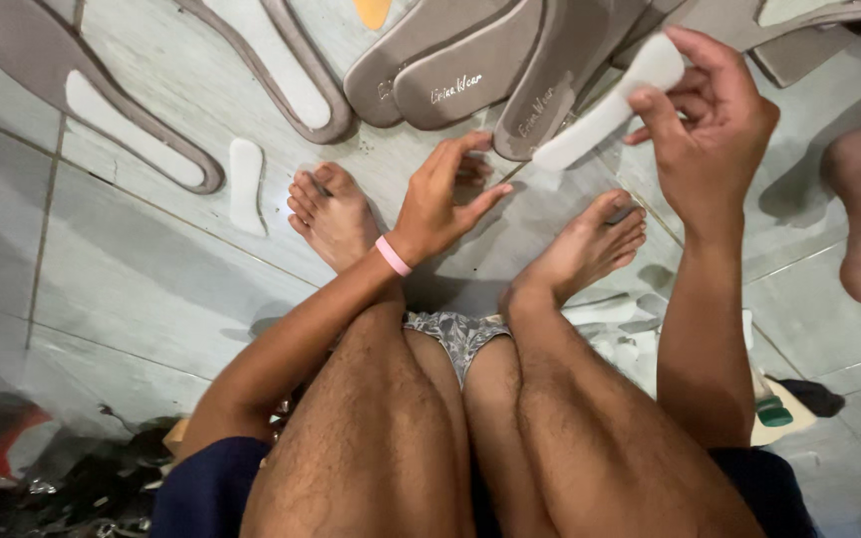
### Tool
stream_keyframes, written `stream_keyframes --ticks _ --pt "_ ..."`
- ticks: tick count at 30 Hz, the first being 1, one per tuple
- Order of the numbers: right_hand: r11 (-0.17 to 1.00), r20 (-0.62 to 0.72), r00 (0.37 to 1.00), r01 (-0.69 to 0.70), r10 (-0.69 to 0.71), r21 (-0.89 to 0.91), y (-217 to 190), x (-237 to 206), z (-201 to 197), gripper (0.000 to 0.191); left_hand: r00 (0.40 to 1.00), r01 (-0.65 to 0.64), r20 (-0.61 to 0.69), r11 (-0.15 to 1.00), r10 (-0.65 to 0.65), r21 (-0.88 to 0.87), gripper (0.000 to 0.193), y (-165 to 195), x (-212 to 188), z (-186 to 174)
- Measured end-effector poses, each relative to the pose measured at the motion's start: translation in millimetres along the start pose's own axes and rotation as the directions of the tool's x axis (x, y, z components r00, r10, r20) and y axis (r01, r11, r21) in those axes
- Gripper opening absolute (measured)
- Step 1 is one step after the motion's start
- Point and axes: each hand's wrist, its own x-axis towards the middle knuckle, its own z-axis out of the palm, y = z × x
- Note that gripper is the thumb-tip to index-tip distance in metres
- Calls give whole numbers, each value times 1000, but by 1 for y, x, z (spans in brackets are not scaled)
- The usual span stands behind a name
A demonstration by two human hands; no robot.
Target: The person sits on the floor and assembles slipper soles by applying adhesive with a brush and pressing white insoles into place. The person handles multiple soles and insoles, repeatedly dipping the brush into a container of adhesive and pressing each insole firmly onto the glued surface.
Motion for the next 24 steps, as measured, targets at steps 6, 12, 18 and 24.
stream_keyframes --ticks 6,12,18,24 --pt "999 61 998 34 -34 11 -7 22 15 29 995 102 -9 993 -103 -67 72 -7 5 5" --pt "994 50 998 22 -28 104 9 29 13 36 947 321 122 838 -298 -441 67 -18 14 15" --pt "987 -18 998 -57 61 152 17 29 9 31 918 396 296 629 -262 -669 62 -19 17 12" --pt "989 3 1000 27 -28 142 17 32 15 25 905 426 317 620 -286 -658 63 -6 24 11"
